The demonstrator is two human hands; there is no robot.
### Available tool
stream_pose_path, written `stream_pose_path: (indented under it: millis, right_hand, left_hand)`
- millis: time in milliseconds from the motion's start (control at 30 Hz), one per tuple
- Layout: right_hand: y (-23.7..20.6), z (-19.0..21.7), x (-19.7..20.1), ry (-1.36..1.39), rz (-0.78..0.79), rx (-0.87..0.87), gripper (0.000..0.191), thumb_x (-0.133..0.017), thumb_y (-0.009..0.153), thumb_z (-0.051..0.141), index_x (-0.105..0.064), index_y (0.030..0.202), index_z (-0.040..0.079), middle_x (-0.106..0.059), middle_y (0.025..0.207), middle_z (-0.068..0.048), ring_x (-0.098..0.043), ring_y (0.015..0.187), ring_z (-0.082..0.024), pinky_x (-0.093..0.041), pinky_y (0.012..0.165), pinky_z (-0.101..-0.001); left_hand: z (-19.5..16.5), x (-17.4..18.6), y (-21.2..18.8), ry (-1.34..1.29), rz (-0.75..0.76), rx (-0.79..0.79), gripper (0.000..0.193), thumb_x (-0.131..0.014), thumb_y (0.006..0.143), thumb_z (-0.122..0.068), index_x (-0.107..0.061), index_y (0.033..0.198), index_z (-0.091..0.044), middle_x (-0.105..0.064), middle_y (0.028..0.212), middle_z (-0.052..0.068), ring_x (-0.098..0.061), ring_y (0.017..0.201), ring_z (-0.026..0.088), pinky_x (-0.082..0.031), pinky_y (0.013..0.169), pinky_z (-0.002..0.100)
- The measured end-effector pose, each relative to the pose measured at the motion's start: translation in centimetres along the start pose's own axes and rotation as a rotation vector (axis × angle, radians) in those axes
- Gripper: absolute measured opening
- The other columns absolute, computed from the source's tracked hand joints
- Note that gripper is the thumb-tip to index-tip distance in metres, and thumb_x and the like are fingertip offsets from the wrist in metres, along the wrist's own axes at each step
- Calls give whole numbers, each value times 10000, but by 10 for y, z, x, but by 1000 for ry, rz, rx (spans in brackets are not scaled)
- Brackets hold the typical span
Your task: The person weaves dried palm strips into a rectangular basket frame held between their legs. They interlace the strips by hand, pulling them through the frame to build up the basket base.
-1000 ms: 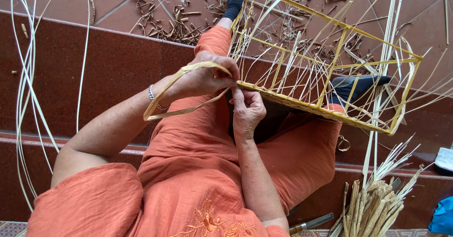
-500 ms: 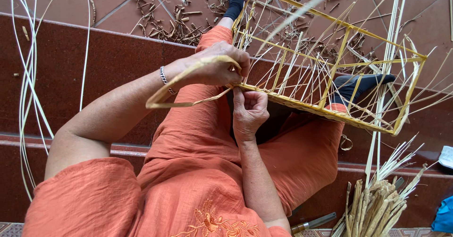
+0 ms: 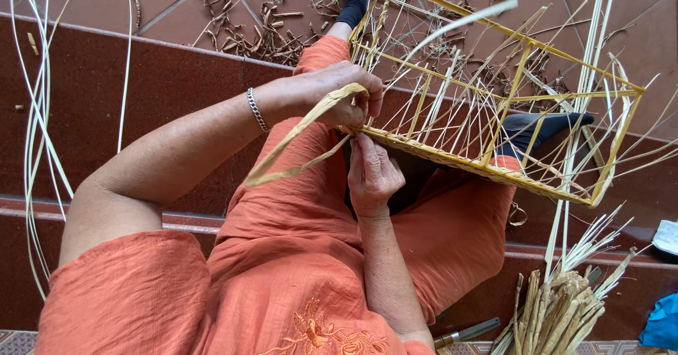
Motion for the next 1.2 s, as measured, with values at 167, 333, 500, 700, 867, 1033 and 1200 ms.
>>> stream_pose_path:
  millis: [167,333,500,700,867,1033,1200]
  right_hand:
    - [-9,3,-4,-88,56,1,340,-787,965,56,-677,1287,46,-733,1076,-123,-740,826,-276,-605,732,-358]
    - [-15,2,-9,-129,95,-18,370,-781,967,77,-670,1317,37,-707,1090,-136,-733,875,-300,-618,779,-389]
    - [-18,2,-12,-144,110,-16,393,-770,966,65,-656,1341,34,-704,1122,-141,-741,918,-301,-624,805,-393]
    - [-22,2,-14,-154,108,-7,421,-756,960,42,-637,1364,37,-708,1147,-145,-741,955,-302,-629,830,-390]
    - [-20,3,-15,-173,132,-4,426,-753,951,24,-637,1360,28,-709,1140,-138,-734,952,-298,-623,830,-395]
    - [-18,4,-13,-154,120,-3,420,-742,956,18,-631,1361,27,-701,1146,-139,-731,970,-304,-624,852,-397]
    - [-24,2,-14,-153,119,-1,391,-739,950,1,-653,1331,23,-700,1128,-139,-721,934,-310,-614,817,-406]
  left_hand:
    - [1,0,1,-3,9,35,159,-702,772,-78,-752,922,-95,-777,857,69,-754,796,191,-589,713,331]
    - [-1,5,0,-6,-83,-26,118,-714,778,-84,-760,887,-81,-778,849,77,-760,779,190,-600,705,311]
    - [8,3,7,82,-84,-13,159,-678,794,-41,-786,889,-109,-783,831,59,-762,757,182,-601,696,309]
    - [21,-11,24,129,101,55,94,-797,759,-110,-764,846,-122,-769,819,23,-744,709,146,-602,624,280]
    - [18,-15,25,137,189,35,130,-833,697,-116,-765,807,-101,-771,793,37,-729,688,135,-584,602,290]
    - [21,-14,26,91,250,96,161,-853,670,-151,-769,800,-107,-770,794,35,-726,707,135,-590,615,302]
    - [24,-24,32,190,325,142,152,-840,661,-166,-790,798,-123,-782,810,24,-741,728,162,-603,658,345]
Point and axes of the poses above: each hand's wrist, its own y-axis towards the middle knuckle, its own x-axis out of the back of the hand, z = x × y, the point moved 9 cm from there along y, towards the middle knuckle
